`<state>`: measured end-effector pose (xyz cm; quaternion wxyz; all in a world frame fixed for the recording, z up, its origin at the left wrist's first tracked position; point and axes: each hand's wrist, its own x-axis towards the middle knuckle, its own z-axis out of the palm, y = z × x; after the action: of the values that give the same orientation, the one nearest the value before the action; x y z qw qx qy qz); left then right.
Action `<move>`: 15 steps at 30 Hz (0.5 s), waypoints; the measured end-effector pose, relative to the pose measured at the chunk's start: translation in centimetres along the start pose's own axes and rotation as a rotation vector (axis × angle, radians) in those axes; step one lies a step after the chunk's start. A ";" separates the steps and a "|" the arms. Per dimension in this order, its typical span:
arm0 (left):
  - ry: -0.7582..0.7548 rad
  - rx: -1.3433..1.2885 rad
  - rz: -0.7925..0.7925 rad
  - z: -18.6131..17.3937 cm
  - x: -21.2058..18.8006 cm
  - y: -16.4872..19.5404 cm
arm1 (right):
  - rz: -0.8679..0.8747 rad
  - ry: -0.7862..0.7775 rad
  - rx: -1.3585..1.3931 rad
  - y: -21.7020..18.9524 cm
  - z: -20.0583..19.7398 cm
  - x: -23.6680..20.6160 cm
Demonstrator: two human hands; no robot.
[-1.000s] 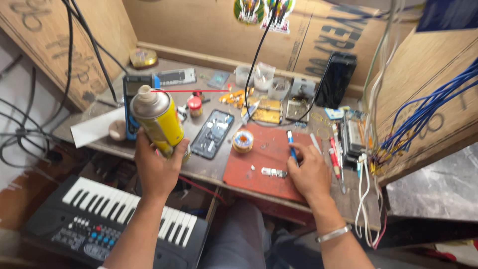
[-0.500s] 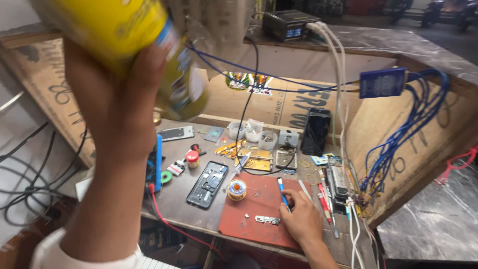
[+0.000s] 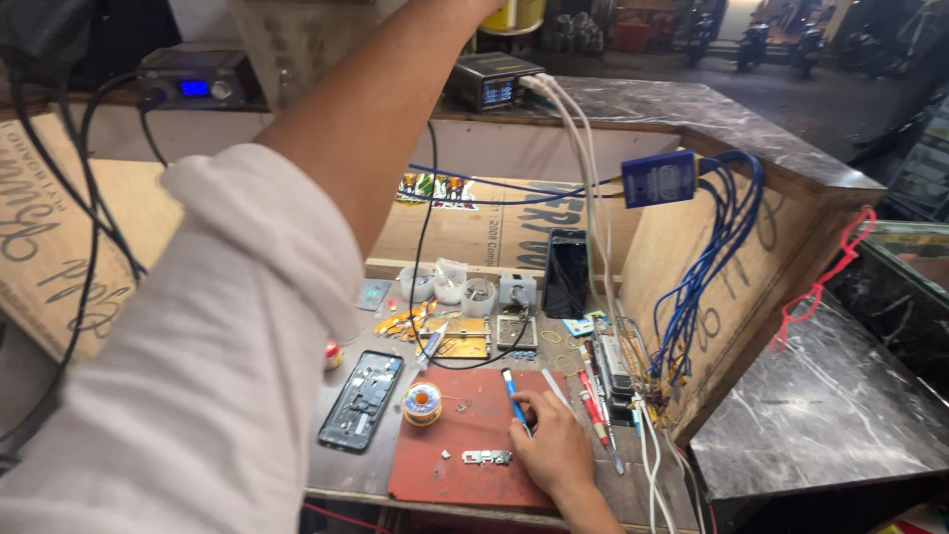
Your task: The person solders a small phone component on the work mat using a soldering iron and solder wire, then sprays the part with a spray can and wipes it. They use a multimeter on the bench, reposition the component, and continue soldering and adjusting the part by hand.
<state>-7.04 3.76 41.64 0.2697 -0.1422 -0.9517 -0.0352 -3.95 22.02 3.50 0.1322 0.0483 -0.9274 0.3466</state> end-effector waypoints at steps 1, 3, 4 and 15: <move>-0.030 0.008 -0.010 0.1 0.5 0.5 | 0.002 -0.002 -0.001 0.0 -0.1 0.0; -0.059 0.023 -0.030 -1.0 2.7 2.2 | 0.004 -0.006 -0.004 0.2 -0.3 0.3; -0.072 0.024 -0.032 -0.8 3.0 2.6 | 0.004 -0.011 -0.006 0.2 -0.3 0.4; 0.017 -0.005 0.089 4.2 0.3 1.9 | -0.009 0.001 0.011 0.3 -0.1 0.4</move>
<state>-8.81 6.29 38.19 0.2785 -0.1848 -0.9421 -0.0268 -4.40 22.29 3.52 0.1340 0.0527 -0.9252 0.3511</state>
